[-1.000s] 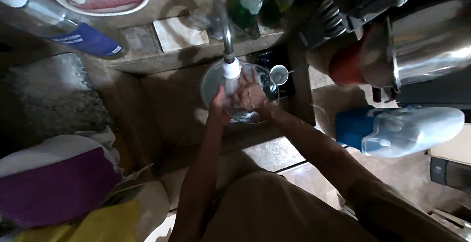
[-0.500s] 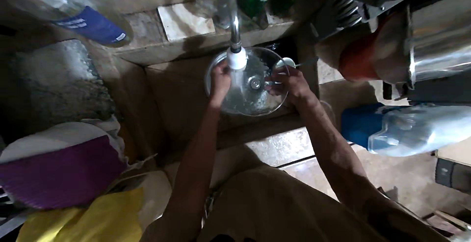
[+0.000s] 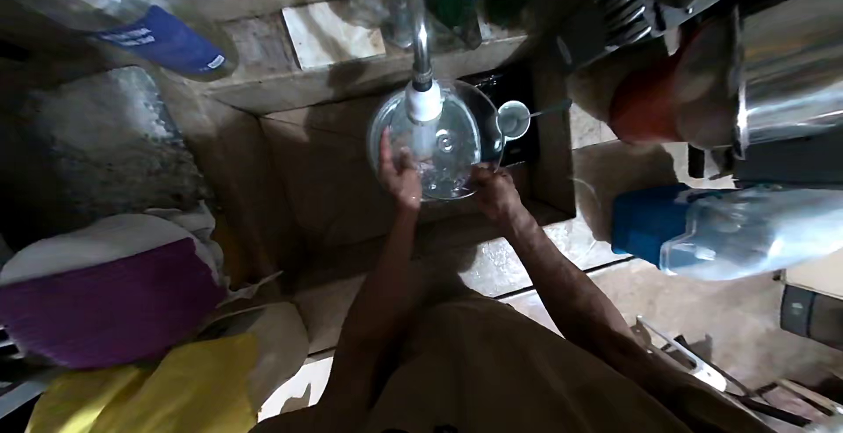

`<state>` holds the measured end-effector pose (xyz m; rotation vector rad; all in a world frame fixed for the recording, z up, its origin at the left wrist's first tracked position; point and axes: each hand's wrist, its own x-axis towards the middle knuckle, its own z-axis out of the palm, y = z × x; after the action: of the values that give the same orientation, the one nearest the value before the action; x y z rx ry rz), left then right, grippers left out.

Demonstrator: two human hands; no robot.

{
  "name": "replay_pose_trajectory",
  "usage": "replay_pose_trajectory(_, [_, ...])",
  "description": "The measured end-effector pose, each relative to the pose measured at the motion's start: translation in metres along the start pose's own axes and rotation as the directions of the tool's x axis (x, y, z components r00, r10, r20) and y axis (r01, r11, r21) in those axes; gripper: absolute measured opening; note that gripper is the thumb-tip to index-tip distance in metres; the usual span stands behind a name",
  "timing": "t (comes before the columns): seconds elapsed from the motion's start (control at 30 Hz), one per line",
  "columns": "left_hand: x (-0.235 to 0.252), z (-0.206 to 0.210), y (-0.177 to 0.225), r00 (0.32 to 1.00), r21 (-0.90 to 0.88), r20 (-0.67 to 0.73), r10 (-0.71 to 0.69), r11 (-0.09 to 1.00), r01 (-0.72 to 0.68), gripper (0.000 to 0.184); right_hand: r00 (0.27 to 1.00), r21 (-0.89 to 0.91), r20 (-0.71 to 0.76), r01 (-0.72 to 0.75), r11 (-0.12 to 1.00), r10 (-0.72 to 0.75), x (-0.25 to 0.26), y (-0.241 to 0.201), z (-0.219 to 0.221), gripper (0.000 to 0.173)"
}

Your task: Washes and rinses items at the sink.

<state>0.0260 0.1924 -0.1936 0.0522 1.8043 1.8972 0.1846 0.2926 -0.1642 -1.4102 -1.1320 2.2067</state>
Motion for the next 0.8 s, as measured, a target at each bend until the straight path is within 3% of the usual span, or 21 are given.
replay_pose_trajectory(0.13, [0.043, -0.014, 0.034, 0.995, 0.055, 0.095, 0.027, 0.998, -0.033, 0.036, 0.991, 0.028, 0.083, -0.108, 0.994, 0.106, 0.015, -0.032, 0.004, 0.025])
replay_pose_trajectory(0.2, [0.047, -0.007, 0.039, 0.998, 0.071, 0.033, 0.062, 0.995, -0.064, 0.033, 0.996, 0.088, 0.058, -0.067, 0.994, 0.062, 0.011, -0.032, 0.017, 0.021])
replay_pose_trajectory(0.33, [0.004, 0.016, 0.022, 0.991, 0.003, -0.131, 0.013, 1.000, -0.013, 0.049, 1.000, 0.145, 0.027, -0.008, 0.989, 0.004, -0.015, -0.002, 0.040, 0.022])
replay_pose_trajectory(0.4, [-0.019, 0.026, 0.010, 0.985, -0.034, -0.170, 0.005, 0.999, -0.011, 0.065, 0.999, 0.285, -0.016, -0.029, 0.958, 0.035, -0.010, 0.019, 0.053, 0.018])
replay_pose_trajectory(0.47, [-0.019, 0.024, 0.000, 0.984, -0.034, -0.179, -0.002, 0.999, -0.005, 0.067, 0.998, 0.330, -0.009, -0.054, 0.942, 0.060, -0.010, 0.029, 0.056, 0.029])
replay_pose_trajectory(0.63, [0.014, -0.002, 0.020, 0.995, -0.050, -0.070, -0.073, 0.996, 0.070, 0.041, 1.000, 0.106, 0.024, 0.006, 0.994, -0.008, -0.005, -0.014, 0.032, 0.033])
replay_pose_trajectory(0.73, [0.027, -0.014, 0.037, 0.980, 0.195, 0.055, -0.189, 0.965, 0.176, 0.039, 1.000, 0.091, -0.002, 0.008, 0.996, -0.008, 0.001, -0.034, 0.029, 0.030])
replay_pose_trajectory(0.8, [0.048, -0.026, 0.045, 0.950, 0.359, 0.218, -0.222, 0.924, 0.134, 0.043, 0.998, -0.006, 0.053, -0.016, 1.000, 0.016, -0.006, -0.035, 0.023, 0.034])
